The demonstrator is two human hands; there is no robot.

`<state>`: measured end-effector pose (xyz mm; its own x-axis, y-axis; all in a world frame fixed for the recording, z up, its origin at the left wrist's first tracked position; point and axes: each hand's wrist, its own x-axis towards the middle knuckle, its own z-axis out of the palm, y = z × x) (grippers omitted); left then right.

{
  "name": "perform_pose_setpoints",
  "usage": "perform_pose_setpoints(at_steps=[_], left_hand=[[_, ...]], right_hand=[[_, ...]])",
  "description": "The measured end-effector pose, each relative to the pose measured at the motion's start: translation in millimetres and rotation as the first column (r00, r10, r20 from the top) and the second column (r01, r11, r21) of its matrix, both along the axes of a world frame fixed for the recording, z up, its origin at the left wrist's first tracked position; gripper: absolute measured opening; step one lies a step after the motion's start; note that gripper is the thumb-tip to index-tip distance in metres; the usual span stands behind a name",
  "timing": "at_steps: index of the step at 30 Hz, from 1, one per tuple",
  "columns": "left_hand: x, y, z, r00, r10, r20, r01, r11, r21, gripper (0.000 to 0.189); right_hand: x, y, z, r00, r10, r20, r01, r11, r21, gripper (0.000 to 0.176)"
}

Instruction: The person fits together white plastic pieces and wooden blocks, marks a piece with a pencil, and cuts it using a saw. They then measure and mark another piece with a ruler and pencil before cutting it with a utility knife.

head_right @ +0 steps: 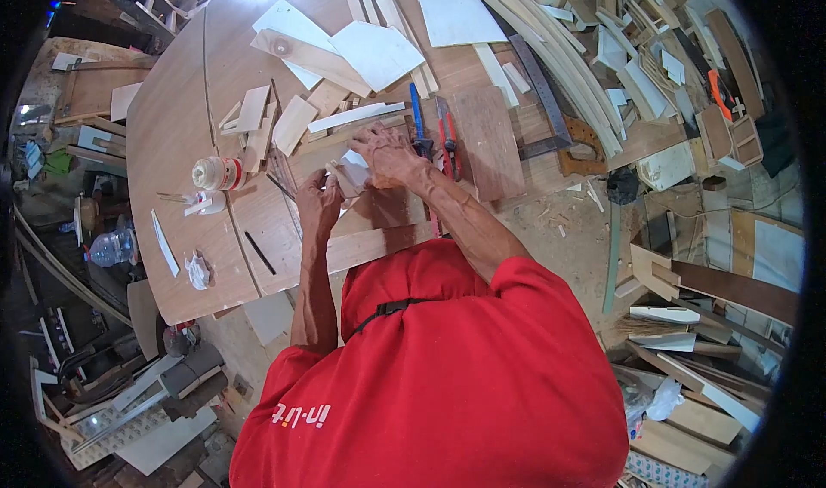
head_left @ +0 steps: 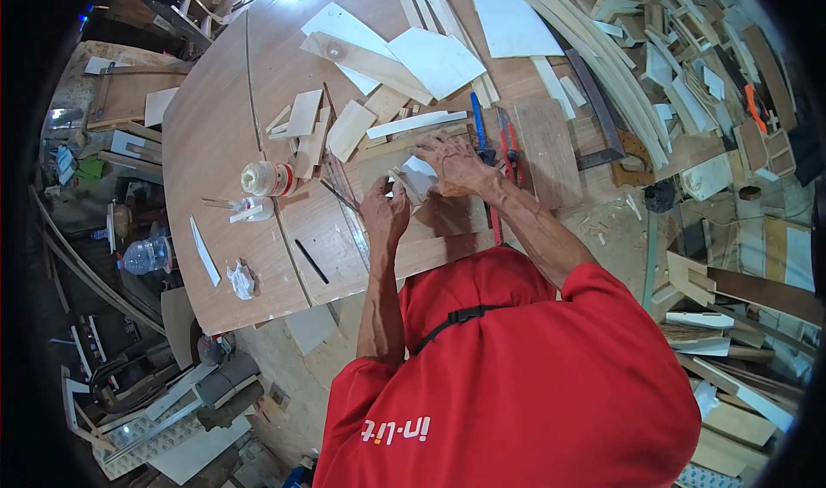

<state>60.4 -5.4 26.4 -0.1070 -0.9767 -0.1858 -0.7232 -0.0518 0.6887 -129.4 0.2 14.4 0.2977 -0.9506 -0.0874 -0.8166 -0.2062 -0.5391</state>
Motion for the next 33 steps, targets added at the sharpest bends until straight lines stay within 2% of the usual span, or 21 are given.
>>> perform_pose_setpoints(at_steps=[3,7,9,13,15,24,31,33], left_hand=[[-2,2,10,0.998,-0.034,0.052,0.034,0.999,-0.001,0.026],[-5,3,13,0.996,-0.042,0.077,0.045,0.998,-0.039,0.028],[-3,2,12,0.992,-0.062,0.109,0.068,0.996,-0.058,0.029],[-2,1,16,0.987,-0.1,0.124,0.101,0.995,-0.008,0.031],[-3,1,18,0.985,-0.11,0.136,0.109,0.994,0.016,0.03],[-5,1,19,0.996,-0.047,0.075,0.046,0.999,0.019,0.028],[-1,-3,1,0.997,0.011,0.073,-0.016,0.998,0.063,0.029],[0,-4,-2,0.997,0.036,0.069,-0.042,0.996,0.079,0.029]], right_hand=[[8,8,-11,0.996,-0.088,0.014,0.089,0.992,-0.093,0.072],[13,14,-16,0.992,-0.123,0.034,0.123,0.992,0.009,0.074],[17,17,-19,0.984,-0.177,0.024,0.179,0.981,-0.078,0.073],[14,21,-16,0.988,-0.148,0.052,0.15,0.988,-0.025,0.071],[14,25,-16,0.984,-0.159,0.08,0.168,0.978,-0.122,0.06],[12,23,-18,0.988,-0.143,0.065,0.151,0.978,-0.144,0.063],[12,25,-15,0.989,-0.135,0.062,0.142,0.981,-0.133,0.064],[12,25,-15,0.986,-0.156,0.056,0.164,0.97,-0.181,0.067]])
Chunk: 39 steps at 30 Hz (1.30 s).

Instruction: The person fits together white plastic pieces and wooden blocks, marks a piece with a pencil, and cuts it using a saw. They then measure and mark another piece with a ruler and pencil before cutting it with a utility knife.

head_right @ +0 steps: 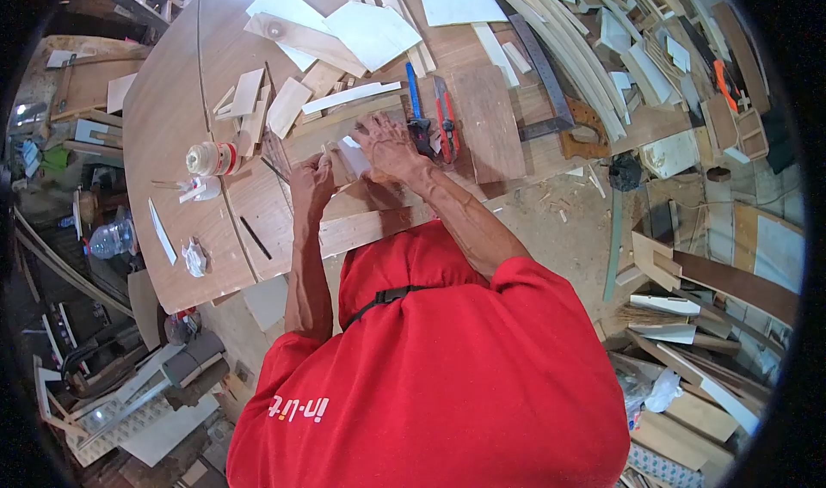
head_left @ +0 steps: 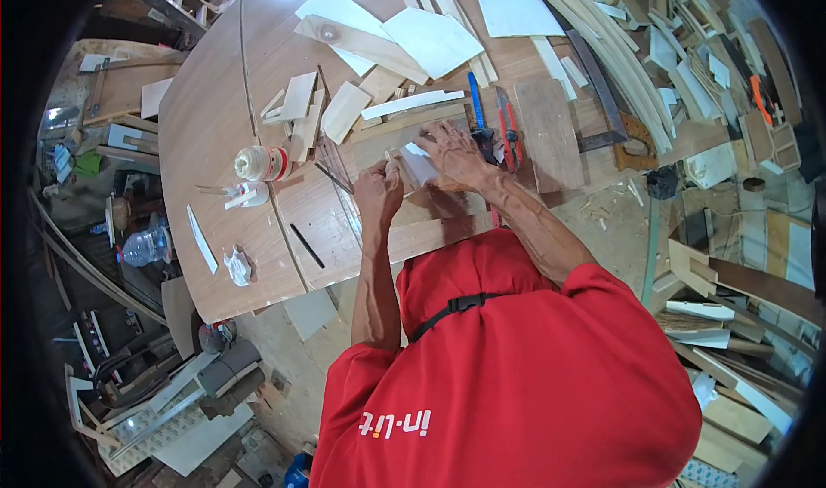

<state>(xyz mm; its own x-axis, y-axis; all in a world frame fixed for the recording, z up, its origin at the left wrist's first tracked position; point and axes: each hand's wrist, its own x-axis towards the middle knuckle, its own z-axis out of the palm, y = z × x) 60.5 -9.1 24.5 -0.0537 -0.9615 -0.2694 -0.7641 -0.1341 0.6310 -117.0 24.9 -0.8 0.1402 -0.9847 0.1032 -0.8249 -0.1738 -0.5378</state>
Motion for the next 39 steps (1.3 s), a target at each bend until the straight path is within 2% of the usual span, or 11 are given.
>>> perform_pose_setpoints(at_steps=[1,3,9,15,23,28,30,31,34,36,39], left_hand=[[-1,0,2,1.0,-0.013,0.02,0.013,1.0,0.011,0.03],[-2,0,3,0.999,-0.017,0.035,0.016,1.0,0.021,0.03],[-1,-1,0,0.999,-0.026,0.039,0.025,1.0,0.015,0.03],[0,-5,-3,1.0,-0.02,0.015,0.02,1.0,-0.007,0.03],[-1,-11,7,0.997,-0.044,0.069,0.033,0.989,0.144,0.03],[2,-12,1,0.996,-0.063,0.065,0.053,0.99,0.132,0.032],[0,-10,5,0.997,-0.051,0.062,0.043,0.991,0.129,0.032],[-2,-8,10,0.998,-0.034,0.047,0.028,0.993,0.119,0.032],[-3,-6,11,1.0,-0.009,0.023,0.007,0.994,0.11,0.032],[-3,-7,11,1.0,-0.004,0.015,0.003,0.994,0.11,0.032],[-4,-7,13,0.998,-0.025,0.054,0.019,0.992,0.123,0.032]], right_hand=[[-1,-1,2,1.0,0.011,-0.005,-0.011,1.0,-0.001,0.067],[-4,-3,6,0.998,0.062,0.026,-0.066,0.985,0.162,0.077],[-3,-1,-3,0.999,0.047,-0.009,-0.046,0.996,0.078,0.077],[-1,-2,-2,0.999,0.032,-0.021,-0.03,0.994,0.106,0.076],[0,-1,-5,0.999,0.023,0.038,-0.027,0.992,0.119,0.074],[-9,3,9,0.998,0.043,0.049,-0.047,0.996,0.075,0.069],[-17,4,10,0.963,-0.116,0.242,0.119,0.993,0.003,0.058],[-23,4,11,0.964,-0.113,0.239,0.115,0.993,0.004,0.058],[-43,6,17,0.947,-0.278,0.16,0.287,0.957,-0.035,0.044],[-52,8,22,0.886,-0.369,0.282,0.342,0.929,0.142,0.034],[-50,14,23,0.87,-0.395,0.296,0.351,0.917,0.192,0.027]])
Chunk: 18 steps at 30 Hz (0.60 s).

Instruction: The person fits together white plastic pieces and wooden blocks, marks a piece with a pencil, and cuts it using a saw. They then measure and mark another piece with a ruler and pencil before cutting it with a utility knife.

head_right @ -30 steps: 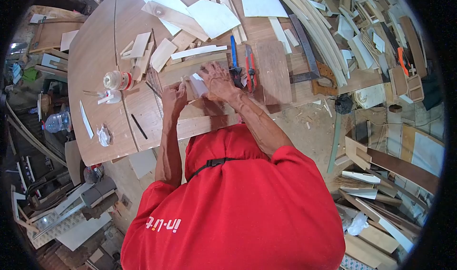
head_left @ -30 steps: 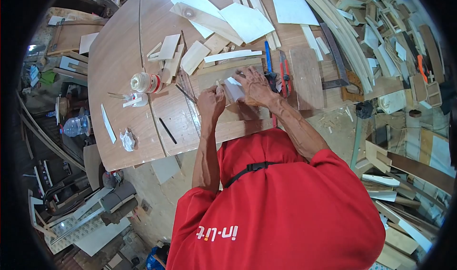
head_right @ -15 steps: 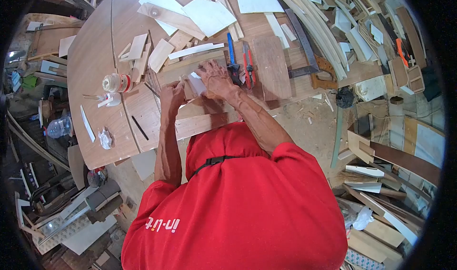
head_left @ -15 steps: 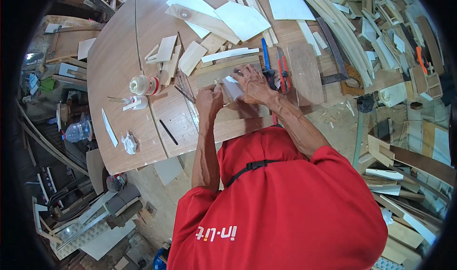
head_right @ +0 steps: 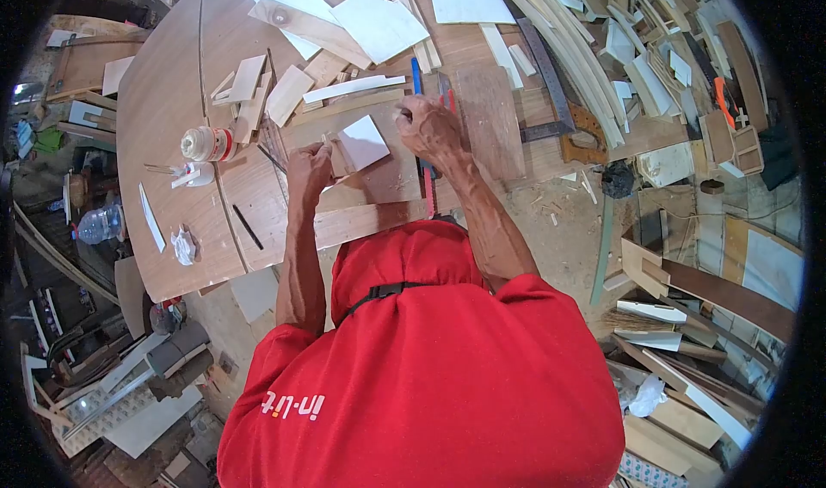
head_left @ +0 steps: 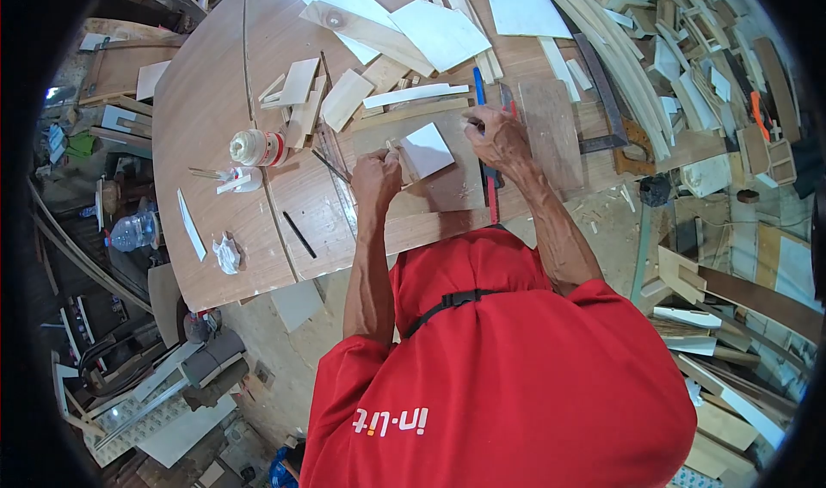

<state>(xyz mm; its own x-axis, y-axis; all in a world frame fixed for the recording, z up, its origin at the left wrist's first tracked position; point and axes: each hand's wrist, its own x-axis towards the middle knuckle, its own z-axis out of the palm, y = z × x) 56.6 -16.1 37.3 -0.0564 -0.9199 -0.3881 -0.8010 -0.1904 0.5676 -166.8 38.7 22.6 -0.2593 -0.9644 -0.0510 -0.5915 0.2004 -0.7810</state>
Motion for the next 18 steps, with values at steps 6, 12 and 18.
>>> perform_pose_setpoints(at_steps=[6,12,18], left_hand=[[3,0,-6,0.999,0.017,-0.051,-0.017,1.0,0.002,0.032],[1,0,-4,0.997,0.031,-0.065,-0.032,0.999,-0.008,0.032],[-2,3,2,0.999,0.026,-0.033,-0.026,1.0,0.002,0.031]], right_hand=[[15,8,-10,1.0,0.001,0.027,-0.001,1.0,-0.022,0.023],[16,0,-8,0.998,-0.005,0.065,0.005,1.0,-0.008,0.024],[38,-50,21,0.992,0.122,0.015,-0.119,0.985,-0.121,0.028]])
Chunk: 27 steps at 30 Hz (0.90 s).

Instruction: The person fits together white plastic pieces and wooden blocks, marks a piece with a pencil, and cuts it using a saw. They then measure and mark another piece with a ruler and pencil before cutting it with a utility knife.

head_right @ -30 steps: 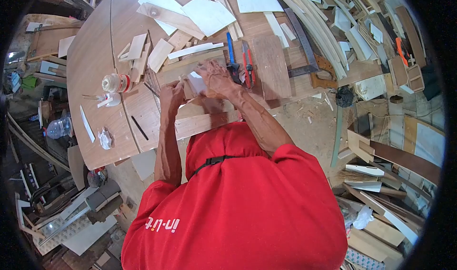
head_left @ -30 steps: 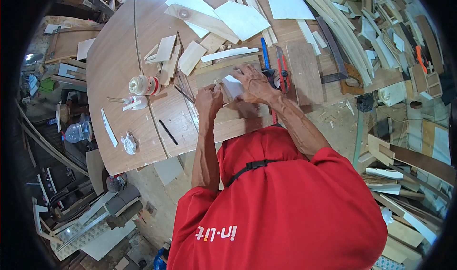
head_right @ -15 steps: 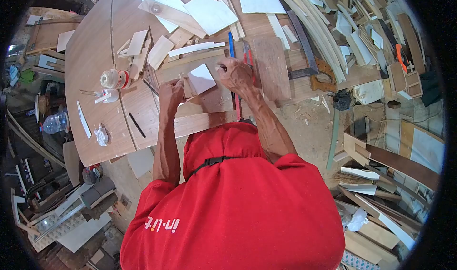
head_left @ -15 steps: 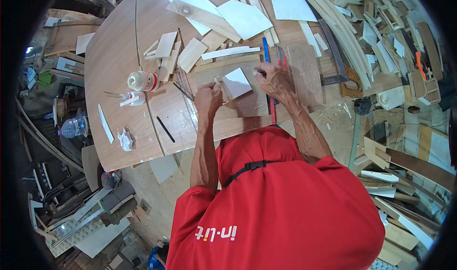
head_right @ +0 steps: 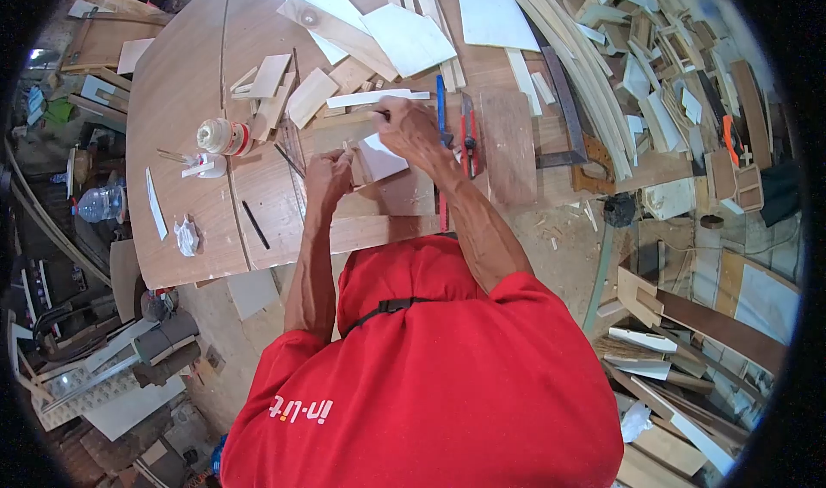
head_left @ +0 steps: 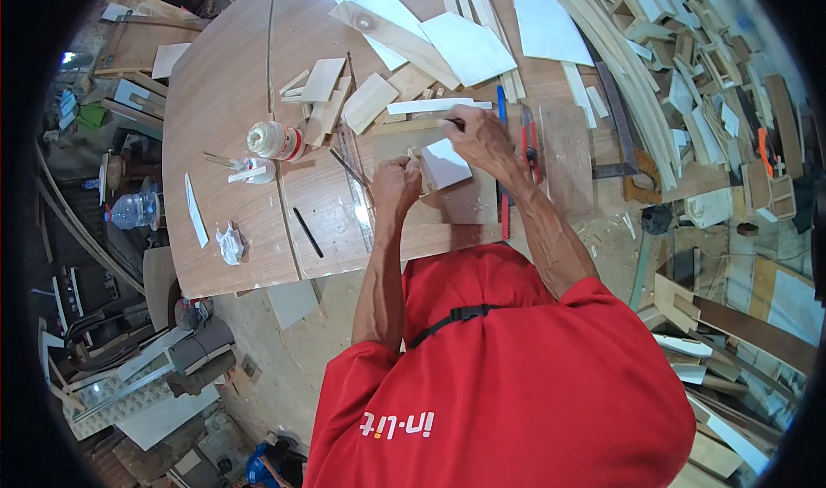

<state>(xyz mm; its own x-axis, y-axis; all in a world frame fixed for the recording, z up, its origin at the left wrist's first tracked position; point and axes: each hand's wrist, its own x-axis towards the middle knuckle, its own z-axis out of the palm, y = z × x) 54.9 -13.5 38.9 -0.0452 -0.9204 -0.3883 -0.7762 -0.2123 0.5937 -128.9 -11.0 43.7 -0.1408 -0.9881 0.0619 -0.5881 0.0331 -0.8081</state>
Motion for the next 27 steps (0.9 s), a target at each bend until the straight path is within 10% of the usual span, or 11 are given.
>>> perform_pose_setpoints(at_steps=[9,13,27], left_hand=[[0,5,-6,0.996,0.019,0.085,-0.012,0.997,-0.077,0.03],[7,6,-30,0.959,-0.166,0.23,0.223,0.942,-0.249,0.034],[13,3,-37,0.983,-0.102,0.152,0.128,0.976,-0.177,0.039]], right_hand=[[120,-99,11,0.726,0.609,-0.319,-0.521,0.791,0.322,0.034],[152,-105,17,0.634,0.7,-0.329,-0.52,0.7,0.49,0.046],[192,-103,-21,0.525,0.791,-0.313,-0.554,0.597,0.58,0.039]])
